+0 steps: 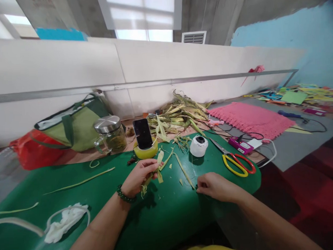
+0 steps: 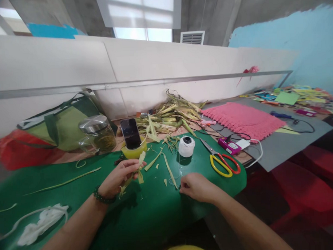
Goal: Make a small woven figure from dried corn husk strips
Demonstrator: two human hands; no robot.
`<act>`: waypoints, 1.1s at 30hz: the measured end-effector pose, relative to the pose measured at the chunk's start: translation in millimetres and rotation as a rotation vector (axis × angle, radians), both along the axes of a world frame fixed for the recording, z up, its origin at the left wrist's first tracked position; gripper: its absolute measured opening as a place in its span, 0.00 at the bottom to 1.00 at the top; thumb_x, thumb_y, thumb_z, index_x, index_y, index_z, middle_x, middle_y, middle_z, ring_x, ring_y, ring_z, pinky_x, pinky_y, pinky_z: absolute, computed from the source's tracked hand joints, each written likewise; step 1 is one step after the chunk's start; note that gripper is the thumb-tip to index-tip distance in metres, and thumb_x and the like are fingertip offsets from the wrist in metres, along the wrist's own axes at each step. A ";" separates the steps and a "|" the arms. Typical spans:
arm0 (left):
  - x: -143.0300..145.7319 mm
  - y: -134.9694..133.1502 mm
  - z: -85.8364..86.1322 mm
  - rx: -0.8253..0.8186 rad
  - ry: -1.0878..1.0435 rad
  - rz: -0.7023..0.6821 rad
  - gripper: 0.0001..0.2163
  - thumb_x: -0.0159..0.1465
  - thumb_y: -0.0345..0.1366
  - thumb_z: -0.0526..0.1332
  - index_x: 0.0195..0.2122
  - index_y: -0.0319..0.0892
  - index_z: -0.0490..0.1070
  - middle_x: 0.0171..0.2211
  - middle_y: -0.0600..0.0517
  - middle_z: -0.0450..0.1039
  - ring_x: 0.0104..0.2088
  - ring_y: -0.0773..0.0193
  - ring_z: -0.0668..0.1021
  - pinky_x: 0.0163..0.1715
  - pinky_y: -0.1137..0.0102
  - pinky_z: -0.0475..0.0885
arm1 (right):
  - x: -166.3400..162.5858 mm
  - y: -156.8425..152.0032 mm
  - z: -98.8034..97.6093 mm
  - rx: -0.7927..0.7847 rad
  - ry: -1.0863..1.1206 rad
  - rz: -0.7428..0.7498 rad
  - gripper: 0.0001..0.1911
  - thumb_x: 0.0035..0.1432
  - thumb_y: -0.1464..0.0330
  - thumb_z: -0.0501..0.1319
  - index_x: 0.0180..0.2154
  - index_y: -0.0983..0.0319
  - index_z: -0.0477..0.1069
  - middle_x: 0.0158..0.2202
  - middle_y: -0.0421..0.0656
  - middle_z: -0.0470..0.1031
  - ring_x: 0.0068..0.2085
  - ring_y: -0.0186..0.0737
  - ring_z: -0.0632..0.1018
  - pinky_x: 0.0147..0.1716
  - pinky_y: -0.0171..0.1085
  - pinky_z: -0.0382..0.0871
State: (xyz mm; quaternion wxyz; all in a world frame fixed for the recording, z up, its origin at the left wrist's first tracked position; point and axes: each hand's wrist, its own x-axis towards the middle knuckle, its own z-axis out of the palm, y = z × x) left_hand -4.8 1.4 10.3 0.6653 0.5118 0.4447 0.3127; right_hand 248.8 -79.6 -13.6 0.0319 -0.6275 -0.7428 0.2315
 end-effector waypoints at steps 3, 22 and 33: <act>-0.5 -0.2 0.6 -0.009 0.002 -0.005 0.15 0.45 0.43 0.71 0.29 0.37 0.78 0.17 0.55 0.66 0.18 0.73 0.68 0.14 0.79 0.54 | 8.9 1.8 0.6 0.151 0.129 -0.073 0.11 0.56 0.67 0.55 0.22 0.62 0.66 0.20 0.39 0.67 0.23 0.33 0.66 0.23 0.32 0.54; -1.3 -1.7 -10.5 -0.001 -0.198 -0.186 0.14 0.45 0.42 0.72 0.26 0.35 0.78 0.26 0.49 0.76 0.25 0.68 0.74 0.33 0.70 0.71 | -77.9 45.8 12.6 0.404 0.856 -0.028 0.11 0.56 0.64 0.58 0.25 0.62 0.69 0.22 0.38 0.70 0.25 0.32 0.68 0.23 0.31 0.61; -13.5 1.6 7.6 0.033 -0.169 -0.114 0.14 0.42 0.42 0.73 0.24 0.35 0.78 0.25 0.49 0.77 0.23 0.71 0.71 0.26 0.76 0.69 | -70.7 56.1 10.9 -0.046 1.117 0.064 0.23 0.49 0.68 0.61 0.48 0.58 0.60 0.38 0.41 0.73 0.25 0.30 0.71 0.26 0.34 0.68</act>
